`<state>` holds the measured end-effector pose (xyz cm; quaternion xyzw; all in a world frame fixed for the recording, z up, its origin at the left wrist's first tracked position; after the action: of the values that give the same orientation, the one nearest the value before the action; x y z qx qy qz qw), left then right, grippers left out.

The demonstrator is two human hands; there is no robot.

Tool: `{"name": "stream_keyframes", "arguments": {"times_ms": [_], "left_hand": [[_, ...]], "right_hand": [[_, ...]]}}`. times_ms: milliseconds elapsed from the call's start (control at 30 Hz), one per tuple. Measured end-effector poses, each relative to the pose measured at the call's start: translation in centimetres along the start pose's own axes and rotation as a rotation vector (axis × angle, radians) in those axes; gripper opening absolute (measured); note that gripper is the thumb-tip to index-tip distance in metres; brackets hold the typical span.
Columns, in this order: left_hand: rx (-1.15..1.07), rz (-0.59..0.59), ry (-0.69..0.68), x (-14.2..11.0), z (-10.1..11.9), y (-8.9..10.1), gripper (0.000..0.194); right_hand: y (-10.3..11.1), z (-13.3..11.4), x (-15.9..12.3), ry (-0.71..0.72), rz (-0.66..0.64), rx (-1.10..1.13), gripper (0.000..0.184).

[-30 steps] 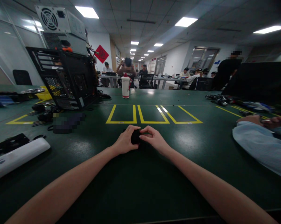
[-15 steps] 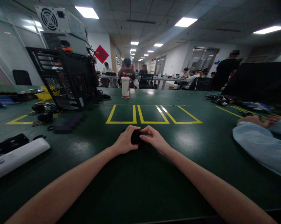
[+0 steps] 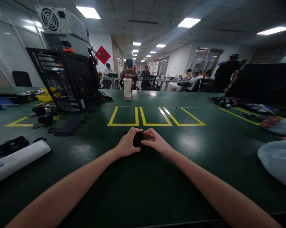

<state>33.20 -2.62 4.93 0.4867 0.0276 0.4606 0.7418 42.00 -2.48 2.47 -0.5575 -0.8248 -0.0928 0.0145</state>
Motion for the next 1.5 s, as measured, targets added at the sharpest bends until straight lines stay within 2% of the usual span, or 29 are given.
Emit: {"name": "stream_keyframes", "arguments": {"times_ms": [100, 200, 300, 400, 500, 700, 833, 1133, 1333, 1500], "left_hand": [[0.001, 0.003, 0.000, 0.0, 0.0, 0.0, 0.064], [0.005, 0.003, 0.000, 0.0, 0.0, 0.0, 0.064], [-0.002, -0.006, 0.004, 0.0, 0.0, 0.0, 0.063], [-0.005, -0.001, 0.000, 0.0, 0.1, 0.2, 0.063], [0.000, -0.001, -0.010, 0.0, 0.3, 0.2, 0.064], [0.012, 0.005, -0.009, 0.1, 0.2, 0.1, 0.064], [0.007, 0.002, -0.015, 0.0, 0.2, 0.1, 0.062], [-0.005, 0.002, -0.002, 0.0, 0.3, 0.1, 0.064], [-0.001, 0.008, -0.008, 0.0, 0.3, 0.1, 0.063], [0.006, 0.010, -0.013, 0.0, 0.3, 0.1, 0.061]], "right_hand": [[0.4, 0.0, 0.2, 0.019, 0.045, -0.025, 0.023], [0.6, 0.3, 0.5, -0.005, 0.056, -0.005, 0.032], [0.1, 0.5, 0.7, -0.031, 0.009, 0.039, 0.034], [-0.5, 0.2, 0.6, 0.009, -0.042, 0.075, 0.035], [-0.5, 0.0, 0.4, 0.038, -0.038, 0.062, 0.040], [0.1, -0.2, 0.2, 0.040, 0.021, -0.006, 0.021], [0.3, 0.0, 0.4, 0.023, 0.044, 0.009, 0.032], [-0.6, -0.2, 0.0, 0.009, -0.065, 0.030, 0.040], [0.1, 0.3, 0.1, -0.013, 0.024, 0.009, 0.025], [0.2, 0.4, 0.6, 0.006, 0.018, 0.017, 0.034]]}}
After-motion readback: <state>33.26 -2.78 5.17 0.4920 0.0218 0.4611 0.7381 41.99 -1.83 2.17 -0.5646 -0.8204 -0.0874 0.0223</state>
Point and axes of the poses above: each hand's wrist, its own x-axis towards the middle knuckle, its own y-axis out of the back of the hand, z = x × y, the point moved 10 cm from there along x, towards the middle knuckle, and after that the axes turned 3 degrees about -z, right-handed, at the moved point
